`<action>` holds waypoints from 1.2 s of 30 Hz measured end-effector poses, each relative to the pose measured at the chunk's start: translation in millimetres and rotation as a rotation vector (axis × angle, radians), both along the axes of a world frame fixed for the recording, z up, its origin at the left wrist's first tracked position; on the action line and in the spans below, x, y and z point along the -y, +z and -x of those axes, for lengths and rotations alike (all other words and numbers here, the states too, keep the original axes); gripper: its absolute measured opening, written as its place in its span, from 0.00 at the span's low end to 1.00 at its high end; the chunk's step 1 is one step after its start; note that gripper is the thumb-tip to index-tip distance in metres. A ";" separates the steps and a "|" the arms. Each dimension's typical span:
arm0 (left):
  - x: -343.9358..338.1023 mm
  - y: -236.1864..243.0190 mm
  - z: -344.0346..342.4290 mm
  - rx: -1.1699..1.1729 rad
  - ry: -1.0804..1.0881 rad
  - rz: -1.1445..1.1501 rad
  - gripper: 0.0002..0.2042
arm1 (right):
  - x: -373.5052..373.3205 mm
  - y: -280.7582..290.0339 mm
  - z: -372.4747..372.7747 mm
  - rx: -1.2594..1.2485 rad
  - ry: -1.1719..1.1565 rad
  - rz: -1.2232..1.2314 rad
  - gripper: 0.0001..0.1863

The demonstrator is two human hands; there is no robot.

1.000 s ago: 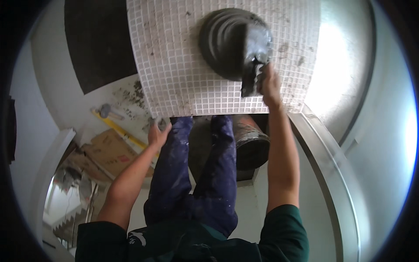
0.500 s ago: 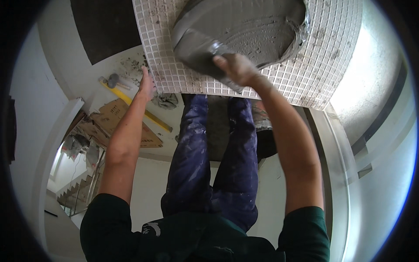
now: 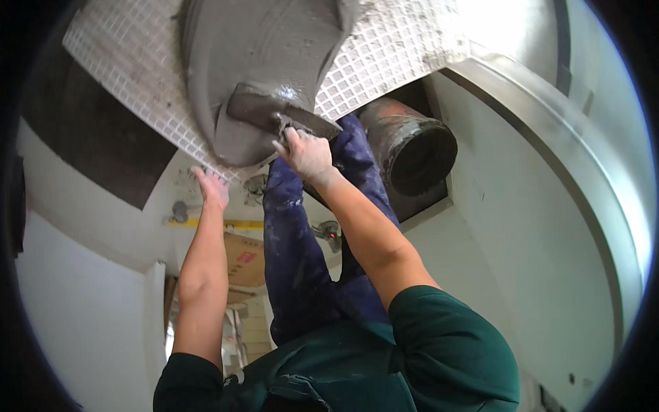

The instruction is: Spreading mortar onto the back of a large floor tile using a trowel.

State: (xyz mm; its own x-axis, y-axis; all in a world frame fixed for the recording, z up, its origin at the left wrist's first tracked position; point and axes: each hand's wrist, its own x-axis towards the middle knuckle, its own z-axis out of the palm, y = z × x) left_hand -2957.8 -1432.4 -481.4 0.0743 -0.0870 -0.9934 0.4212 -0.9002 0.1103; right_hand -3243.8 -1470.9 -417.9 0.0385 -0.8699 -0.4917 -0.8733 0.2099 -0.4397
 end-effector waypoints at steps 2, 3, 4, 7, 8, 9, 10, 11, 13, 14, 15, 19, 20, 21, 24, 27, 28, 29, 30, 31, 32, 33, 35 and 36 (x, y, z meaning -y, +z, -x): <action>8.5 -0.4 5.2 0.029 -0.011 -0.009 0.57 | 18.8 -7.7 24.0 -0.063 -0.098 0.119 0.19; 8.3 -2.3 2.5 0.052 -0.039 -0.030 0.57 | 30.4 -9.3 36.7 -0.096 -0.123 0.137 0.19; 10.4 -5.5 1.6 0.071 -0.067 -0.045 0.56 | 42.5 -10.5 49.1 -0.122 -0.169 0.168 0.20; 11.6 0.7 -3.3 0.035 -0.125 -0.030 0.56 | 79.7 -8.0 81.6 -0.149 -0.319 0.120 0.21; 13.9 0.6 -3.1 0.080 -0.123 -0.087 0.54 | 90.9 -7.4 92.8 -0.177 -0.377 0.091 0.22; 14.4 2.9 -3.4 0.064 -0.137 -0.071 0.54 | 102.5 -6.4 102.8 -0.202 -0.435 0.063 0.24; 15.5 7.6 -2.9 0.084 -0.118 -0.085 0.53 | 113.5 -5.0 112.2 -0.189 -0.524 -0.007 0.25; 17.9 8.8 -0.6 0.102 -0.096 -0.093 0.52 | 118.8 -11.0 125.3 -0.204 -0.536 0.018 0.25; 22.1 14.8 -4.6 0.094 -0.118 -0.084 0.51 | 126.9 -24.5 142.7 -0.108 -0.746 0.072 0.27; 19.7 17.6 -7.6 0.095 -0.132 -0.103 0.50 | 128.5 -30.0 150.5 -0.102 -0.820 0.121 0.28; 18.0 18.8 -11.1 0.080 -0.138 -0.087 0.50 | 129.6 -37.2 155.3 -0.112 -0.825 0.141 0.28; 17.0 1.5 18.0 0.106 -0.155 -0.108 0.51 | 120.6 -51.6 179.8 0.427 -1.520 0.114 0.22; 14.4 8.9 -5.2 0.121 -0.144 -0.103 0.51 | 128.4 -39.2 149.3 0.551 -1.642 0.040 0.21; 14.9 11.7 -16.2 0.119 -0.134 -0.097 0.51 | 135.6 -30.8 132.6 0.662 -1.759 -0.028 0.21; 13.9 7.8 -13.4 0.087 -0.111 -0.090 0.51 | 141.8 -23.4 120.9 1.158 -1.985 0.096 0.22; 14.7 -2.0 -1.2 0.060 -0.140 -0.086 0.51 | 165.0 -25.8 120.2 1.341 -1.817 0.142 0.23; 13.2 -2.1 5.3 0.041 -0.132 -0.083 0.51 | 176.9 -24.9 116.6 1.328 -1.774 0.115 0.23; 12.4 -0.6 2.8 0.030 -0.127 -0.081 0.51 | 189.9 -22.4 107.9 1.338 -1.769 0.104 0.23; 15.1 -1.2 0.5 0.038 -0.121 -0.078 0.51 | 203.4 -19.7 98.6 1.319 -1.632 -0.045 0.23; 13.1 -2.6 -2.7 0.048 -0.129 -0.086 0.51 | 211.5 -19.9 92.9 1.288 -1.495 -0.183 0.23; 11.5 -3.5 -5.9 0.057 -0.137 -0.094 0.50 | 220.3 -19.5 89.2 1.226 -1.322 -0.266 0.23; 10.0 -1.6 -11.8 0.060 -0.137 -0.094 0.50 | 228.0 -17.5 89.1 1.059 -1.037 -0.300 0.25; 8.5 2.1 -16.6 0.071 -0.093 -0.115 0.50 | 237.9 -13.7 74.0 0.245 -0.216 0.153 0.26; 7.3 7.7 -23.6 0.091 -0.087 -0.121 0.50 | 237.6 1.4 64.9 0.023 -0.012 -0.070 0.26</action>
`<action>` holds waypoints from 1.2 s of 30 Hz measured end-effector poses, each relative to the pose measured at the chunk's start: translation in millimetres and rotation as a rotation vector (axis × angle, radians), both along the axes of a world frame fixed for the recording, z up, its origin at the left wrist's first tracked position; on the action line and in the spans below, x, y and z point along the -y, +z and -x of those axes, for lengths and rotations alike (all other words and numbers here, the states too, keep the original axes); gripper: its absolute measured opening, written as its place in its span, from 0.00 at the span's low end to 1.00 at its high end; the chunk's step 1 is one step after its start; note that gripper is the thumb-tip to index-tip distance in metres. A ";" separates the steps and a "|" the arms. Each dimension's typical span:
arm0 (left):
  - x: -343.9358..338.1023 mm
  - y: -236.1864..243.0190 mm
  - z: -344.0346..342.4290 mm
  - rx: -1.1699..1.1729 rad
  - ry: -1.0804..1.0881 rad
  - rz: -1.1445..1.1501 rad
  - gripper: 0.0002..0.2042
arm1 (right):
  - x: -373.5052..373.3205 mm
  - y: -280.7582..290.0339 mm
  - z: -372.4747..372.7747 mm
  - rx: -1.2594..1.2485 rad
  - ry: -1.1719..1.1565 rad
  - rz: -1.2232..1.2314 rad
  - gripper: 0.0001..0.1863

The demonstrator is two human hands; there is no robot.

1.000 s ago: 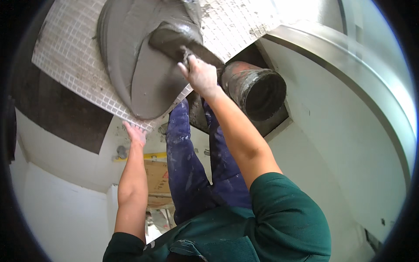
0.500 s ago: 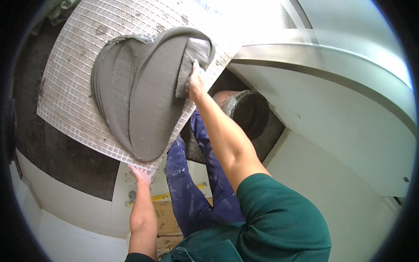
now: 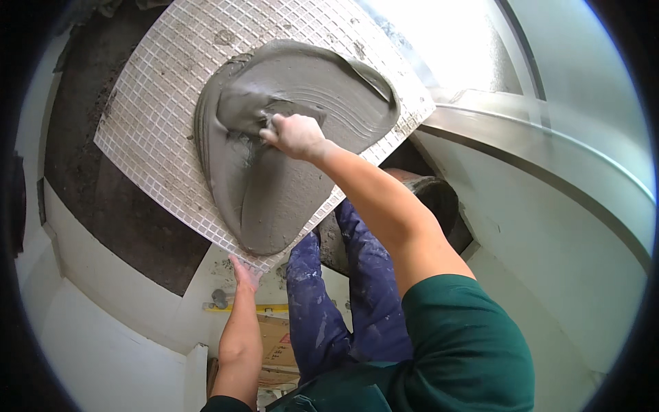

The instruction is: Spreading mortar onto the back of a large floor tile using a trowel.

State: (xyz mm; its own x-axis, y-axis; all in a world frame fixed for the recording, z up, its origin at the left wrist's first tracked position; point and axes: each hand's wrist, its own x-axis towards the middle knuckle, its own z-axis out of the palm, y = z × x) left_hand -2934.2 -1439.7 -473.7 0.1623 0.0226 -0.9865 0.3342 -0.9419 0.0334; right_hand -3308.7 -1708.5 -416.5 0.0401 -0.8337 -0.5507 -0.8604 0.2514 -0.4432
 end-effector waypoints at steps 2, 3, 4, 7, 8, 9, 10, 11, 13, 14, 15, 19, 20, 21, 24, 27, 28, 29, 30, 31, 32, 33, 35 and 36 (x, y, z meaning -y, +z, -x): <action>5.8 7.3 20.2 0.086 -0.005 0.008 0.50 | 5.0 2.7 13.6 -0.072 0.108 0.126 0.25; 8.4 11.4 29.8 0.079 -0.012 0.002 0.50 | 11.5 0.7 18.6 -0.105 0.083 0.174 0.25; 14.8 14.9 46.1 0.089 0.003 0.014 0.50 | 20.2 -0.2 30.5 -0.135 0.026 0.199 0.24; 17.3 18.9 30.2 0.113 0.013 0.036 0.52 | 54.1 3.6 33.5 -0.155 -0.239 0.137 0.24; 17.0 20.6 27.7 0.090 0.029 0.040 0.53 | 57.3 2.1 42.5 -0.133 -0.362 0.106 0.25; 16.2 22.2 26.1 0.084 0.007 0.037 0.53 | 56.8 1.8 52.9 -0.110 -0.487 0.077 0.27; 18.3 25.4 23.3 0.092 0.027 0.018 0.54 | 46.7 0.0 61.9 -0.123 -0.514 0.067 0.27; 22.5 26.9 27.3 0.099 0.057 0.011 0.54 | 33.9 -4.3 74.8 -0.124 -0.668 0.039 0.27; 29.3 35.0 27.7 0.054 0.029 -0.026 0.55 | 4.2 -11.0 98.6 -0.141 -0.922 -0.066 0.29; 30.6 37.6 26.2 0.054 0.016 -0.016 0.55 | -14.5 -13.6 109.4 -0.131 -1.007 -0.087 0.30; 31.5 37.2 28.8 0.042 0.004 -0.006 0.55 | -39.7 -23.4 124.6 -0.158 -1.047 -0.033 0.30; 35.0 24.1 47.8 0.020 -0.054 -0.046 0.55 | -131.6 -52.6 144.2 0.122 -1.383 0.179 0.17; 32.1 38.4 13.0 0.092 -0.030 -0.044 0.55 | -119.0 0.4 95.2 0.727 -1.811 -0.110 0.19; 35.6 35.6 22.4 0.080 -0.034 -0.048 0.55 | -126.5 15.1 88.9 0.903 -1.976 -0.053 0.19; 34.8 36.1 36.7 0.047 0.018 -0.051 0.56 | -134.6 11.0 83.2 1.114 -2.108 0.252 0.21; 42.3 35.0 32.9 0.038 0.077 -0.028 0.56 | -102.7 -15.6 113.4 1.251 -2.155 0.273 0.22; 40.3 39.5 31.9 0.025 0.059 -0.021 0.56 | -89.4 -18.5 119.6 1.267 -2.162 0.220 0.23; 39.9 39.3 33.2 0.012 0.043 -0.014 0.56 | -73.0 -22.9 122.3 1.276 -2.145 0.207 0.23; 39.3 38.3 35.4 0.013 0.056 0.003 0.57 | -53.9 -28.6 122.0 1.332 -2.098 0.212 0.23; 38.5 38.3 37.0 0.013 0.070 0.000 0.57 | -36.8 -30.4 119.1 1.375 -2.057 0.218 0.23; 37.8 38.5 36.3 0.015 0.082 -0.006 0.57 | -11.6 -29.8 112.2 1.362 -2.046 0.204 0.24; 37.5 37.6 37.2 0.012 0.095 -0.014 0.57 | 12.8 -28.9 107.0 1.384 -2.002 0.193 0.23; 37.3 32.5 44.8 0.012 0.119 -0.018 0.57 | 65.7 -26.0 96.1 1.305 -1.911 0.135 0.24; 34.8 30.3 48.7 0.018 0.132 -0.022 0.56 | 91.4 -24.5 90.4 1.264 -1.879 0.134 0.24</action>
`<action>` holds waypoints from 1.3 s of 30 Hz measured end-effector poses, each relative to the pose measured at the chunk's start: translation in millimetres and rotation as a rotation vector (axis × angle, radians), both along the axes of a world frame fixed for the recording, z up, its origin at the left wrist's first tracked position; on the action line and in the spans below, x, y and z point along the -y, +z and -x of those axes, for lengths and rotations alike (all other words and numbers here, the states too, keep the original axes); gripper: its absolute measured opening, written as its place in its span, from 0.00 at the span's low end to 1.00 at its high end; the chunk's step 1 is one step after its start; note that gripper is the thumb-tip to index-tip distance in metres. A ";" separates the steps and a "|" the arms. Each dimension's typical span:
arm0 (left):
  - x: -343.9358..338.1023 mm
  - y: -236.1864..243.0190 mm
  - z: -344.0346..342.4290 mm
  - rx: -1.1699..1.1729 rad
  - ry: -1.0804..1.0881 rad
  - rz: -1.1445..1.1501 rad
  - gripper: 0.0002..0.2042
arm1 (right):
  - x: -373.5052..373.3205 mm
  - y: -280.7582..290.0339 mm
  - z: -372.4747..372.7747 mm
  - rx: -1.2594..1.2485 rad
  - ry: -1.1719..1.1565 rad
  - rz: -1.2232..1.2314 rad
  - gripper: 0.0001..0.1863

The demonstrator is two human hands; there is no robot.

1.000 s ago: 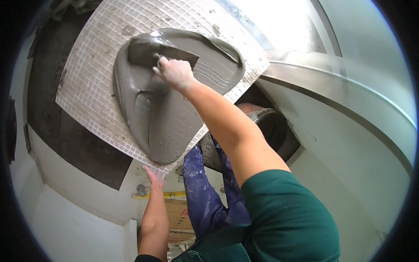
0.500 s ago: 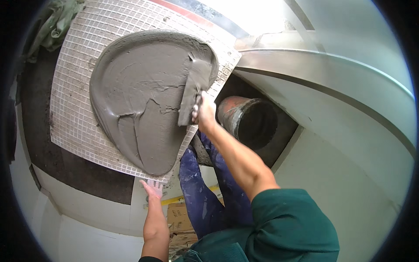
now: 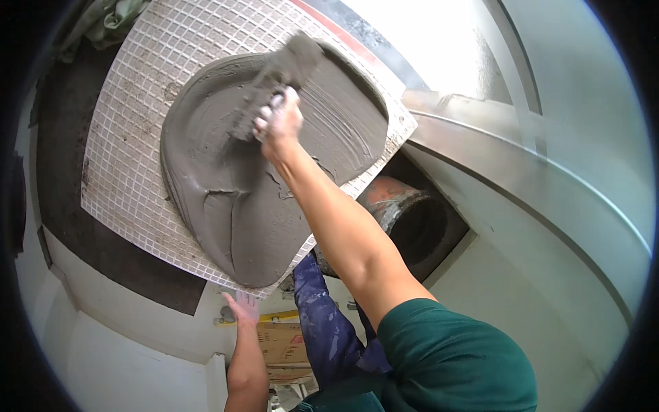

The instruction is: Spreading mortar onto the back of a large floor tile using a trowel.

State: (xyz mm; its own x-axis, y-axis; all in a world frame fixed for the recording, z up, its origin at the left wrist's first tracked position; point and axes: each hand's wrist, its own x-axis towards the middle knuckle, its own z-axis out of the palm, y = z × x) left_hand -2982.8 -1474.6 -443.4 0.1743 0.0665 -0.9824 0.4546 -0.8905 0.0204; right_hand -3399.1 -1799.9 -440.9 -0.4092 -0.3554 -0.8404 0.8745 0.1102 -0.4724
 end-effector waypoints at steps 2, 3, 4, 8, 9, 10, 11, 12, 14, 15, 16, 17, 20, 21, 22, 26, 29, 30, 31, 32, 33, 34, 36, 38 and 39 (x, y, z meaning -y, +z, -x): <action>-6.6 -4.8 -30.3 0.022 0.021 0.038 0.55 | 52.0 2.1 -21.7 0.038 0.107 0.025 0.22; -16.7 -2.5 -47.9 0.037 0.032 0.064 0.54 | 73.6 8.8 -36.6 0.039 0.180 -0.041 0.21; -21.1 -5.9 -39.3 0.031 0.049 0.057 0.52 | 81.0 2.6 -33.7 -0.022 0.314 -0.025 0.21; -26.6 -3.4 -30.6 0.030 0.028 0.095 0.48 | 83.2 2.9 -34.6 -0.201 0.851 -0.076 0.24; -23.1 -6.4 -29.0 0.031 0.006 0.112 0.47 | 79.4 2.9 -32.2 -0.197 0.976 -0.063 0.25; -20.7 -5.4 -23.2 0.047 0.000 0.109 0.46 | 69.2 5.0 -32.2 -0.216 1.138 -0.056 0.25; -17.2 -3.8 -17.4 0.051 -0.011 0.107 0.46 | 59.2 10.6 -35.8 -0.249 1.293 -0.050 0.25; -15.7 -1.1 -15.0 0.063 0.007 0.108 0.46 | 48.0 13.2 -47.0 -0.303 1.422 -0.055 0.24; -16.4 5.0 -17.9 0.062 -0.068 0.113 0.48 | 25.1 19.1 -71.1 -0.308 1.692 -0.053 0.22; -17.2 7.4 -24.1 0.075 -0.055 0.112 0.48 | 14.5 21.9 -86.5 -0.254 1.770 -0.061 0.21; -18.0 6.8 -27.6 0.050 -0.085 0.131 0.48 | -2.1 15.5 -95.3 -0.281 1.812 0.065 0.21; -18.7 5.0 -28.2 0.024 -0.114 0.151 0.48 | -22.8 3.0 -99.6 -0.309 1.851 0.194 0.22; -23.1 8.1 -27.7 0.007 -0.130 0.171 0.47 | -86.5 10.7 -118.7 -1.007 2.311 0.297 0.23; -19.5 7.5 -27.9 -0.004 -0.146 0.180 0.47 | -95.1 26.2 -128.6 -1.168 2.439 0.249 0.24; -23.3 5.6 -32.0 -0.002 -0.127 0.186 0.46 | -92.9 27.7 -135.8 -1.197 2.444 0.252 0.24; -37.3 7.3 -36.0 -0.045 -0.044 0.214 0.46 | -48.6 16.7 -163.2 -1.551 2.374 0.216 0.23; -33.0 6.9 -34.9 -0.042 -0.040 0.223 0.47 | 17.6 12.9 -160.1 -1.731 1.958 0.103 0.22; -31.7 6.1 -34.4 -0.037 -0.062 0.201 0.47 | 41.9 13.4 -153.2 -1.715 1.918 0.003 0.23; -31.5 6.2 -36.7 -0.023 -0.086 0.177 0.47 | 65.7 14.2 -147.8 -1.688 1.874 -0.087 0.24; -30.0 3.7 -34.3 -0.028 -0.108 0.180 0.48 | 85.8 11.8 -135.0 -1.734 1.767 -0.161 0.25; -28.7 1.7 -29.4 -0.038 -0.115 0.191 0.48 | 105.0 10.2 -120.9 -1.774 1.655 -0.234 0.26; -28.5 3.4 -28.1 -0.018 -0.127 0.186 0.47 | 120.5 9.9 -111.0 -1.710 1.577 -0.306 0.28; -30.5 3.3 -28.3 -0.009 -0.139 0.192 0.47 | 142.8 12.0 -83.5 -1.604 1.470 -0.406 0.28; -24.8 6.8 -19.5 -0.014 -0.146 0.187 0.47 | 137.5 -0.4 -45.6 -1.576 1.399 -0.472 0.28; -20.1 6.0 -10.4 -0.013 -0.138 0.181 0.47 | 124.6 -10.9 -19.0 -1.565 1.311 -0.486 0.28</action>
